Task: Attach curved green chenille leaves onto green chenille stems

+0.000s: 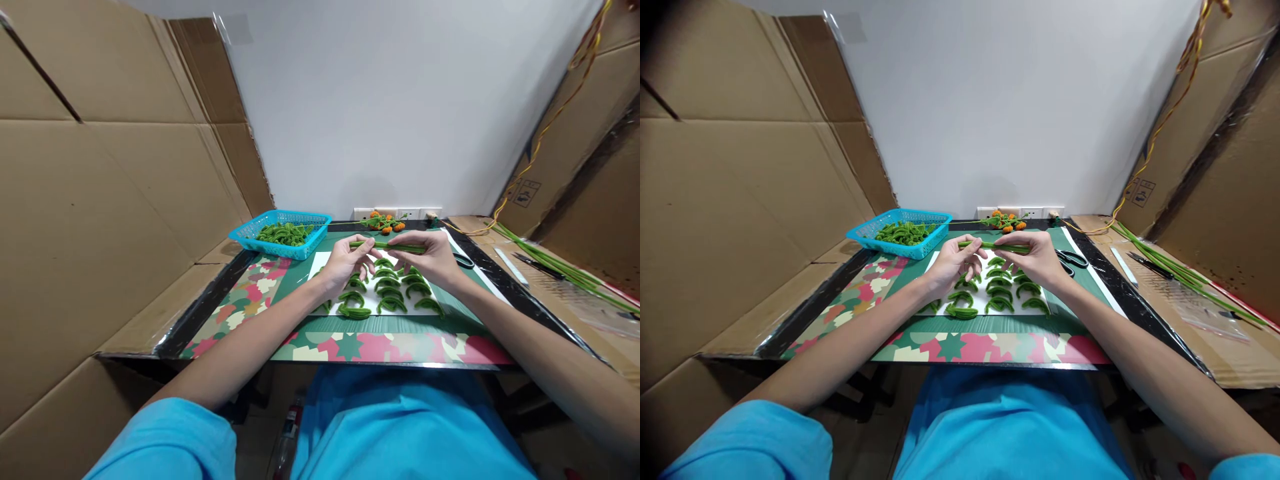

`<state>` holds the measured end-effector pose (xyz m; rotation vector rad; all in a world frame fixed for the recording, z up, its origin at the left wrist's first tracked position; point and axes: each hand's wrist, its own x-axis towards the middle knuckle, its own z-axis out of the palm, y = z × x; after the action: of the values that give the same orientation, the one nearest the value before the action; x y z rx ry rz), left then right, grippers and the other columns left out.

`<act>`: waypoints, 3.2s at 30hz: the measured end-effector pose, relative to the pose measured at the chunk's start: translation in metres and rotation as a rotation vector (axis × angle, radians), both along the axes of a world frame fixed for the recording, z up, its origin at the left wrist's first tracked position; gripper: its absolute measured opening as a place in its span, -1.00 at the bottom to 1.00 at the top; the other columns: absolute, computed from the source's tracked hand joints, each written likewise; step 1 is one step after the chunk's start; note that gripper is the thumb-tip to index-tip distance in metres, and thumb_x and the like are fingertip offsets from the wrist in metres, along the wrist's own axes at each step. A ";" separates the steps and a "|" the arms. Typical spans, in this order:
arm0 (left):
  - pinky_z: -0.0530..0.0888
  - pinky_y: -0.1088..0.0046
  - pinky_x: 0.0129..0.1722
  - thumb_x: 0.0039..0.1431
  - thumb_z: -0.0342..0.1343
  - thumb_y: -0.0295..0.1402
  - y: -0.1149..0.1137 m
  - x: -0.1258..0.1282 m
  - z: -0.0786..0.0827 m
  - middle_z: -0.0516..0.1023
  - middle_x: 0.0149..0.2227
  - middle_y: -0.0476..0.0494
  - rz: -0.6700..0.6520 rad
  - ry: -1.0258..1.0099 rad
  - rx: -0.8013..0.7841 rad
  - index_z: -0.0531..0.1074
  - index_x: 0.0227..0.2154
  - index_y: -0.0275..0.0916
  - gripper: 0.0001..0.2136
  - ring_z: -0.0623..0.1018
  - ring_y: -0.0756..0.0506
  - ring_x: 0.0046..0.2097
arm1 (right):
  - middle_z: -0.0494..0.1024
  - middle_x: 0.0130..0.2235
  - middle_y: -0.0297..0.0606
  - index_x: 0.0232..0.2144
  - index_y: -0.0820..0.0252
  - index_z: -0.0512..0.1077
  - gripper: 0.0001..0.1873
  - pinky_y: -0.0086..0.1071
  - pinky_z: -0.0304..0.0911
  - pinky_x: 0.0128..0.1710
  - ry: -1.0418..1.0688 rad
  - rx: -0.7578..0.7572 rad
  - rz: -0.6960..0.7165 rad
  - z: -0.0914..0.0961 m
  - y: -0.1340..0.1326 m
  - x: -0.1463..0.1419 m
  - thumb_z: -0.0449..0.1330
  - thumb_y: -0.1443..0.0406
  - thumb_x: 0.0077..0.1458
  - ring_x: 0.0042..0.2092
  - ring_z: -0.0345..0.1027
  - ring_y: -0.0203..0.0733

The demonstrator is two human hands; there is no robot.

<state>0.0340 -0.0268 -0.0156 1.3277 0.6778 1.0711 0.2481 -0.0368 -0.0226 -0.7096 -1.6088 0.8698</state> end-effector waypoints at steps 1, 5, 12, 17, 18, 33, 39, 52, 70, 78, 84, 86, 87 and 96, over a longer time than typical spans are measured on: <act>0.36 0.61 -0.71 0.10 0.42 -0.01 0.000 0.000 0.000 0.65 -0.29 -0.14 -0.005 0.003 0.001 0.40 -0.31 -0.29 -0.55 0.57 0.05 -0.52 | 0.69 -0.38 -0.22 -0.25 0.16 0.68 -0.69 -0.27 0.55 -0.56 -0.008 0.001 -0.003 0.000 -0.001 0.000 0.51 0.09 0.04 -0.50 0.59 -0.12; 0.36 0.61 -0.71 0.10 0.40 0.04 -0.001 0.001 -0.002 0.62 -0.35 -0.09 -0.030 0.046 0.019 0.40 -0.32 -0.29 -0.52 0.53 0.07 -0.55 | 0.69 -0.40 -0.22 -0.29 0.13 0.68 -0.68 -0.24 0.54 -0.57 -0.024 0.001 -0.050 -0.001 -0.002 0.001 0.50 0.03 0.03 -0.47 0.61 -0.06; 0.37 0.60 -0.72 0.12 0.37 0.08 -0.002 0.002 -0.005 0.56 -0.43 0.02 0.010 0.113 0.075 0.37 -0.33 -0.26 -0.51 0.46 0.09 -0.61 | 0.73 -0.34 -0.11 -0.33 0.22 0.69 -0.58 -0.26 0.56 -0.50 0.016 -0.024 -0.045 -0.001 0.002 -0.002 0.52 -0.02 -0.02 -0.49 0.59 -0.10; 0.37 0.59 -0.73 0.15 0.36 0.05 -0.003 0.002 -0.007 0.58 -0.44 -0.01 0.086 0.158 0.196 0.37 -0.33 -0.26 -0.54 0.50 0.05 -0.62 | 0.70 -0.43 -0.09 -0.41 0.27 0.68 -0.52 -0.34 0.48 -0.54 -0.006 -0.052 -0.078 0.002 0.002 -0.006 0.48 -0.07 0.01 -0.54 0.52 -0.19; 0.37 0.60 -0.73 0.16 0.36 0.04 -0.003 0.003 -0.007 0.59 -0.44 -0.02 0.095 0.152 0.206 0.38 -0.33 -0.26 -0.55 0.51 0.05 -0.62 | 0.70 -0.43 -0.09 -0.42 0.27 0.67 -0.51 -0.35 0.46 -0.56 -0.011 -0.056 -0.076 0.002 0.001 -0.007 0.46 -0.09 0.03 -0.55 0.50 -0.20; 0.43 0.58 -0.67 0.14 0.38 0.01 -0.003 0.000 0.006 0.64 -0.30 -0.10 -0.024 0.197 0.141 0.37 -0.24 -0.26 -0.55 0.58 0.02 -0.51 | 0.59 -0.54 -0.24 -0.41 0.19 0.62 -0.53 -0.35 0.36 -0.58 -0.157 0.066 -0.112 -0.001 -0.011 -0.016 0.26 -0.07 0.26 -0.59 0.47 -0.19; 0.40 0.59 -0.69 0.15 0.38 -0.01 -0.004 -0.001 0.008 0.55 -0.43 0.01 0.016 0.211 0.155 0.37 -0.27 -0.25 -0.57 0.55 0.02 -0.54 | 0.68 -0.43 -0.20 -0.37 0.18 0.65 -0.64 -0.33 0.40 -0.52 -0.157 0.120 -0.157 0.001 -0.012 -0.015 0.25 0.06 0.29 -0.54 0.50 -0.20; 0.33 0.59 -0.69 0.18 0.34 0.02 -0.001 -0.006 0.008 0.60 -0.38 -0.06 0.083 0.286 0.231 0.42 -0.28 -0.25 -0.59 0.52 0.04 -0.54 | 0.74 -0.22 -0.24 -0.13 0.11 0.65 -0.71 -0.35 0.26 -0.36 -0.674 0.595 -0.474 -0.016 0.000 -0.007 0.13 0.38 0.30 -0.34 0.57 -0.18; 0.20 0.62 -0.74 0.15 0.36 0.03 -0.010 0.000 0.011 0.46 -0.54 0.07 0.014 0.270 0.197 0.38 -0.30 -0.24 -0.56 0.43 0.07 -0.64 | 0.69 -0.37 -0.30 -0.27 0.15 0.59 -0.86 -0.41 0.28 -0.41 -0.502 0.657 -0.409 -0.006 -0.003 -0.007 0.20 0.34 0.26 -0.53 0.42 -0.31; 0.19 0.62 -0.74 0.21 0.34 -0.02 -0.014 -0.001 0.015 0.46 -0.50 0.10 -0.071 0.227 0.231 0.34 -0.28 -0.23 -0.60 0.45 0.06 -0.66 | 0.66 -0.35 -0.30 -0.27 0.19 0.54 -0.93 -0.44 0.28 -0.46 -0.444 0.644 -0.358 0.010 -0.018 -0.008 0.24 0.38 0.19 -0.53 0.41 -0.36; 0.20 0.63 -0.72 0.21 0.35 -0.06 -0.011 -0.002 0.010 0.33 -0.60 0.17 -0.096 0.248 0.215 0.36 -0.27 -0.24 -0.62 0.30 0.11 -0.69 | 0.63 -0.46 -0.34 -0.33 0.17 0.55 -0.91 -0.43 0.33 -0.43 -0.525 0.601 -0.335 0.008 -0.020 -0.008 0.23 0.39 0.17 -0.49 0.51 -0.27; 0.19 0.63 -0.72 0.21 0.36 -0.07 -0.010 -0.003 0.008 0.25 -0.65 0.21 -0.115 0.253 0.202 0.36 -0.27 -0.23 -0.63 0.25 0.12 -0.69 | 0.66 -0.45 -0.32 -0.32 0.17 0.56 -0.90 -0.43 0.36 -0.41 -0.545 0.594 -0.323 0.005 -0.021 -0.007 0.22 0.39 0.18 -0.44 0.58 -0.23; 0.18 0.64 -0.72 0.20 0.37 -0.07 -0.010 -0.003 0.008 0.22 -0.66 0.21 -0.125 0.255 0.194 0.36 -0.26 -0.23 -0.62 0.23 0.12 -0.69 | 0.68 -0.42 -0.31 -0.31 0.16 0.56 -0.89 -0.43 0.37 -0.39 -0.553 0.593 -0.321 0.004 -0.021 -0.007 0.22 0.39 0.19 -0.41 0.61 -0.20; 0.15 0.64 -0.72 0.15 0.39 -0.05 -0.010 -0.003 0.007 0.22 -0.66 0.20 -0.146 0.284 0.155 0.37 -0.26 -0.22 -0.60 0.24 0.11 -0.68 | 0.71 -0.40 -0.32 -0.30 0.15 0.57 -0.90 -0.41 0.43 -0.36 -0.599 0.597 -0.332 -0.003 -0.018 -0.006 0.23 0.39 0.19 -0.36 0.67 -0.14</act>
<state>0.0315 -0.0364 -0.0084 1.6576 0.7038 0.8380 0.2423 -0.0550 -0.0261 -0.8057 -2.0570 -0.1033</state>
